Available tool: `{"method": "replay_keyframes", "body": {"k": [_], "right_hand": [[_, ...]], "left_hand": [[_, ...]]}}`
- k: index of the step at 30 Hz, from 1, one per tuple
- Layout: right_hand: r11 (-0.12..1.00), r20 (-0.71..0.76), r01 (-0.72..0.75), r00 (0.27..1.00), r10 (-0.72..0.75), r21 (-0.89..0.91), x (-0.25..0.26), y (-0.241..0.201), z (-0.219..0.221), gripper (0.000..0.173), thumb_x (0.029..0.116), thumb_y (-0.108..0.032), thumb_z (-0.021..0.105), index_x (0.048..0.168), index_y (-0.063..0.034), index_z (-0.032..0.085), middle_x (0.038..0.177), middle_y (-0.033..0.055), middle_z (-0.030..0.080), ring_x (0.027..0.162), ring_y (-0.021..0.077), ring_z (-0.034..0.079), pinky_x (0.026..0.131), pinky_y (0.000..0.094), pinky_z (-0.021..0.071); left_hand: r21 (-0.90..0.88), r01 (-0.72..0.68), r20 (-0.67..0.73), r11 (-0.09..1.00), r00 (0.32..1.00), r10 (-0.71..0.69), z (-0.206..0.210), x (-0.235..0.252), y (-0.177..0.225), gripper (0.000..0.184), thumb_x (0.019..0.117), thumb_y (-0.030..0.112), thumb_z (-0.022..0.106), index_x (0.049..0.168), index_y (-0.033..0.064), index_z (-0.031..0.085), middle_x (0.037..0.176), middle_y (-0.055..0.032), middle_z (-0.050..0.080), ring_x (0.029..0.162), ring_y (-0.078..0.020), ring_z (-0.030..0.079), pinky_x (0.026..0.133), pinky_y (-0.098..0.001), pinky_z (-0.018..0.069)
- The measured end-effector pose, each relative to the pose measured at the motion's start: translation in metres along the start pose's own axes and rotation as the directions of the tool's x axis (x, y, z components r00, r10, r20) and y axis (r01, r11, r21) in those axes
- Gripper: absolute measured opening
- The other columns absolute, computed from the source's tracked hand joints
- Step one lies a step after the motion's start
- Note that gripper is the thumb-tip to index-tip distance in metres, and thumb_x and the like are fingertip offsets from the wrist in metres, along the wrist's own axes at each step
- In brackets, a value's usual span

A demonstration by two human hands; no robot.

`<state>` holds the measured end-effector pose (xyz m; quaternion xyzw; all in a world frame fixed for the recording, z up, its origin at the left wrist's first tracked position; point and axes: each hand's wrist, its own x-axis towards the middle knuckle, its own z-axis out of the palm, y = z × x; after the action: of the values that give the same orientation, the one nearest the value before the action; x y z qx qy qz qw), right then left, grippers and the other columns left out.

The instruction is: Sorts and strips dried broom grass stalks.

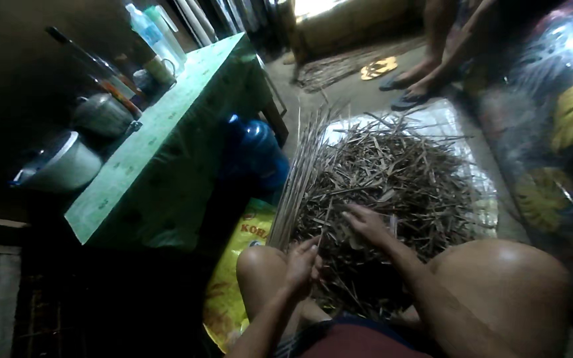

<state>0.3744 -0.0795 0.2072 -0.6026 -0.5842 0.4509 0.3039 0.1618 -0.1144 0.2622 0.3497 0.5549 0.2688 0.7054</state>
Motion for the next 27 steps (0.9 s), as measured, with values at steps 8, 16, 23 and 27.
{"method": "replay_keyframes", "body": {"k": [8,16,23,27], "right_hand": [[0.954,0.245,0.301,0.924,-0.294,0.009,-0.018,-0.016,0.039,0.035,0.1075,-0.026,0.046,0.112,0.0016,0.066,0.088,0.0166,0.067,0.080,0.0257,0.066,0.077,0.0456,0.0531],[0.977,-0.047,0.115,0.991,-0.125,-0.177,0.002,0.013,0.013,0.039,0.1084,-0.024,0.044,0.119,0.0061,0.065,0.100,0.0263,0.069,0.095,0.0409,0.069,0.088,0.0587,0.0516],[0.989,-0.215,-0.081,0.975,0.052,-0.127,0.013,0.034,-0.018,0.044,0.1098,-0.023,0.043,0.144,0.0041,0.053,0.130,0.0294,0.063,0.120,0.0435,0.062,0.107,0.0581,0.0436],[0.976,-0.065,0.091,0.992,-0.105,-0.198,-0.004,0.005,-0.011,0.052,0.1033,-0.033,0.057,0.145,-0.0032,0.053,0.103,0.0245,0.070,0.089,0.0406,0.069,0.085,0.0605,0.0526]], "left_hand": [[-0.015,0.010,-0.004,1.000,1.000,-0.010,-0.005,0.016,0.011,0.037,0.1094,0.007,0.038,0.145,0.0014,0.047,0.064,0.0040,0.047,0.045,-0.0007,0.040,0.041,-0.0148,0.0348],[0.014,0.061,0.129,0.998,0.990,-0.062,-0.005,-0.003,0.003,0.039,0.1110,0.010,0.036,0.148,0.0030,0.046,0.060,0.0067,0.043,0.042,0.0010,0.036,0.039,-0.0135,0.0318],[0.083,0.030,0.159,0.996,0.986,-0.043,-0.014,-0.014,-0.012,0.037,0.1099,0.010,0.039,0.144,0.0005,0.051,0.058,0.0053,0.047,0.042,-0.0006,0.040,0.040,-0.0157,0.0352],[0.601,-0.251,0.169,0.759,0.968,0.187,-0.026,-0.005,-0.015,0.034,0.1077,0.008,0.045,0.135,-0.0064,0.058,0.081,-0.0068,0.065,0.058,-0.0093,0.057,0.056,-0.0256,0.0517]]}}
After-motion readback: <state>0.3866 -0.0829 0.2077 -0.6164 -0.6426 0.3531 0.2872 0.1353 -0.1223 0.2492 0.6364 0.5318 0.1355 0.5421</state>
